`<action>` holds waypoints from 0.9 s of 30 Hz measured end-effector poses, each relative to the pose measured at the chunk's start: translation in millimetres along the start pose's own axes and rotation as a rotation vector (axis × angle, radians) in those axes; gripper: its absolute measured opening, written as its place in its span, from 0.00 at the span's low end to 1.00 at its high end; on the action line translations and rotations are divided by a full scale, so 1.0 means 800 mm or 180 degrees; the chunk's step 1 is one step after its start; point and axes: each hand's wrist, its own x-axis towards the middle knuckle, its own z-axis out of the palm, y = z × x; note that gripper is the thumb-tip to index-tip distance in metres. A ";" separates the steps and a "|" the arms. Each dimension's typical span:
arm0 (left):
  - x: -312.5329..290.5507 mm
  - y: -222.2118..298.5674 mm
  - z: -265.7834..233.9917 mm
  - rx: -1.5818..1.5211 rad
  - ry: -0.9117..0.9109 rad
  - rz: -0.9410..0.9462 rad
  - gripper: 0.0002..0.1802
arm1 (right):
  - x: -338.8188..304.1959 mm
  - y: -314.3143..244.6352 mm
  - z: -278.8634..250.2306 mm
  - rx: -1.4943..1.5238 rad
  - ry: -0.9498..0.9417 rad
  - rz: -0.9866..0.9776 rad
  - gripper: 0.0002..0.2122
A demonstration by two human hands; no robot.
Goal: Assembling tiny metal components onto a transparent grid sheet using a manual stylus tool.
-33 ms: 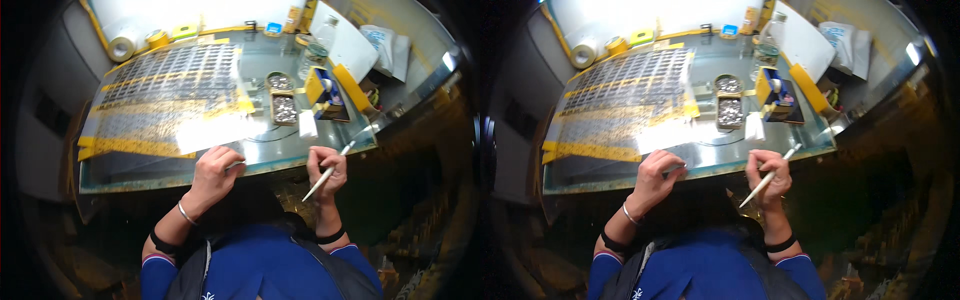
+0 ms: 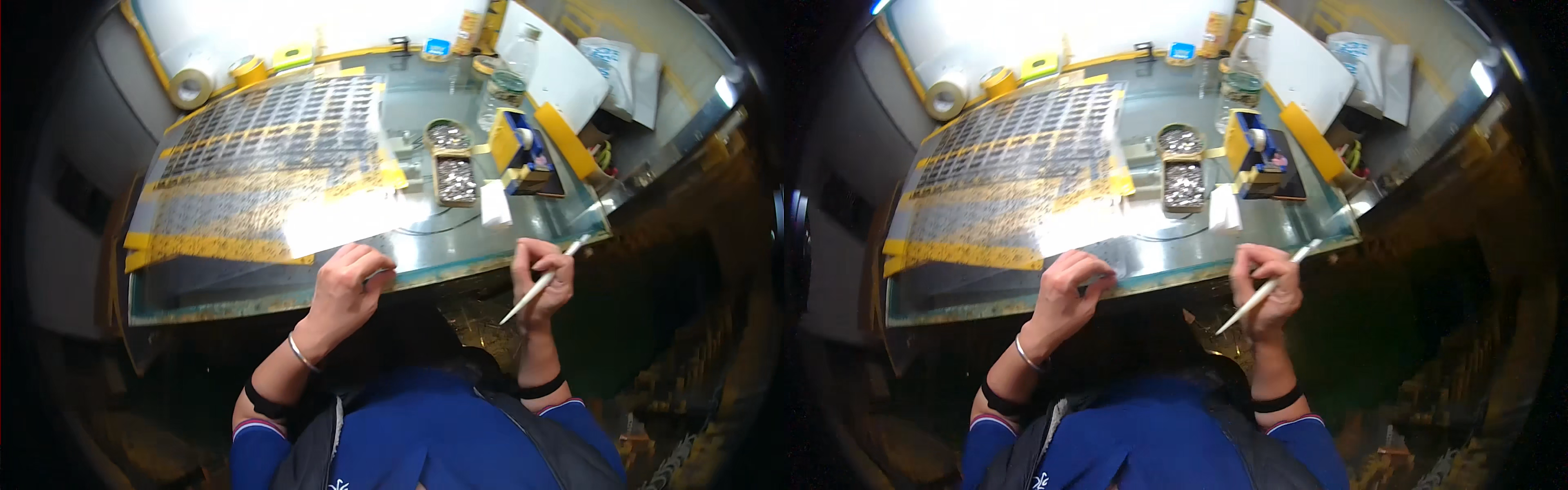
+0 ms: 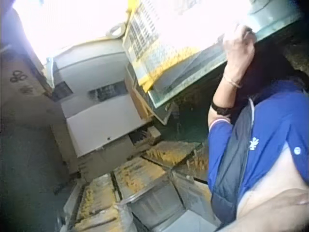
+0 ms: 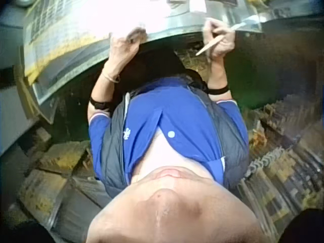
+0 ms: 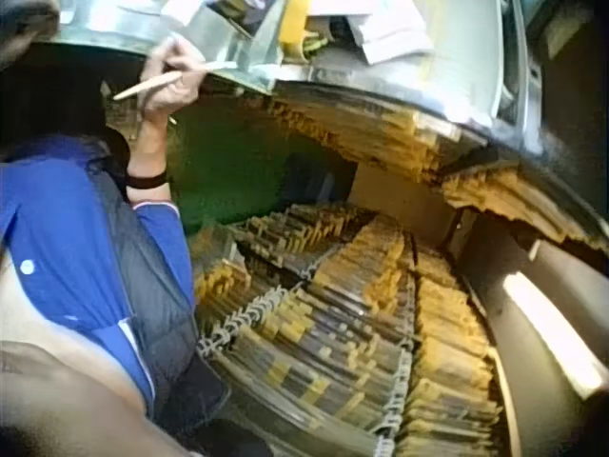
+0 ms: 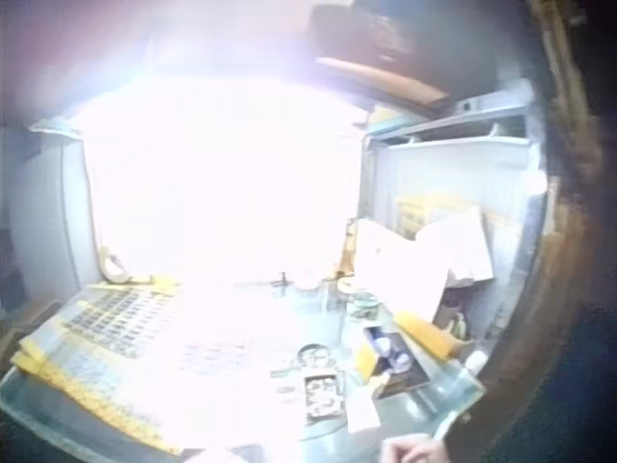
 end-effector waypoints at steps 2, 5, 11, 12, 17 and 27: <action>0.003 0.001 0.002 -0.0145 -0.0132 -0.0105 0.06 | 0.001 0.031 -0.041 -0.0462 0.0506 0.0325 0.13; 0.016 0.012 0.001 -0.0309 -0.0338 -0.0276 0.06 | -0.001 0.074 -0.115 -0.0992 0.1049 0.0597 0.12; 0.024 -0.006 0.005 -0.0680 -0.0578 -0.0646 0.06 | -0.014 0.116 -0.167 -0.2394 0.1229 0.0567 0.11; 0.027 -0.004 0.000 -0.0706 -0.0728 -0.1004 0.06 | -0.016 0.118 -0.168 -0.2496 0.1224 0.0616 0.11; 0.024 -0.009 0.000 -0.0803 -0.0800 -0.1415 0.06 | -0.009 0.117 -0.155 -0.2681 0.1167 0.0430 0.10; 0.016 0.006 0.008 -0.0501 -0.0529 -0.0674 0.10 | -0.019 0.124 -0.149 -0.2354 0.1164 0.0430 0.07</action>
